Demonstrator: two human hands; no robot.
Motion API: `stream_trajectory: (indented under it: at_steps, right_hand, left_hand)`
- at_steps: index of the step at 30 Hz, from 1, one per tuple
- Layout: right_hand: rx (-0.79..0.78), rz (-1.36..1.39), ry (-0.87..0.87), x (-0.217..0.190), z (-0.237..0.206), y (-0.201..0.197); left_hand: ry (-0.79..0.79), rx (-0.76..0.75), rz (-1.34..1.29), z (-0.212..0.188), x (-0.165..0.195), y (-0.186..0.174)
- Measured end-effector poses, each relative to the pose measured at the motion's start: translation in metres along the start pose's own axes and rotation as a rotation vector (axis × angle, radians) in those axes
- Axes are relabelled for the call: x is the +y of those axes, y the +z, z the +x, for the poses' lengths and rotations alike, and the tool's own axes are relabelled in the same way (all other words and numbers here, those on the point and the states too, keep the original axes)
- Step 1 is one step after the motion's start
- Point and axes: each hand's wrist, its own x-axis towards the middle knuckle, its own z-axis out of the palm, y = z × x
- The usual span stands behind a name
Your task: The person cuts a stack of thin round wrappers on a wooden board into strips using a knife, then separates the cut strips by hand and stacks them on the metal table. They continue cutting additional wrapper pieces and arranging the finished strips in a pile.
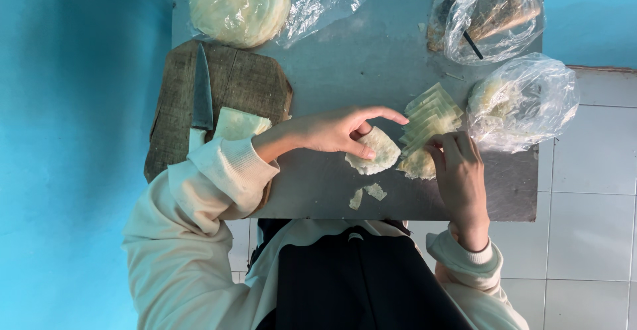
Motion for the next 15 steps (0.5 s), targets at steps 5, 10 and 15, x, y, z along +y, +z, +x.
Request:
stream_trajectory:
  at_steps: [5,10,15]
  right_hand:
    - [-0.005,-0.059,-0.105,-0.0036,0.0014,0.0031]
    - [0.002,-0.003,-0.105,0.0005,0.0035,0.0048]
    - [0.02,0.079,-0.04,0.0045,0.0073,0.0026]
  left_hand:
    - [-0.01,-0.004,-0.008,-0.0001,0.0015,0.0008]
    - [0.009,-0.006,-0.039,0.0007,0.0,0.0006]
    - [0.043,-0.02,-0.07,0.0013,-0.0014,0.0003]
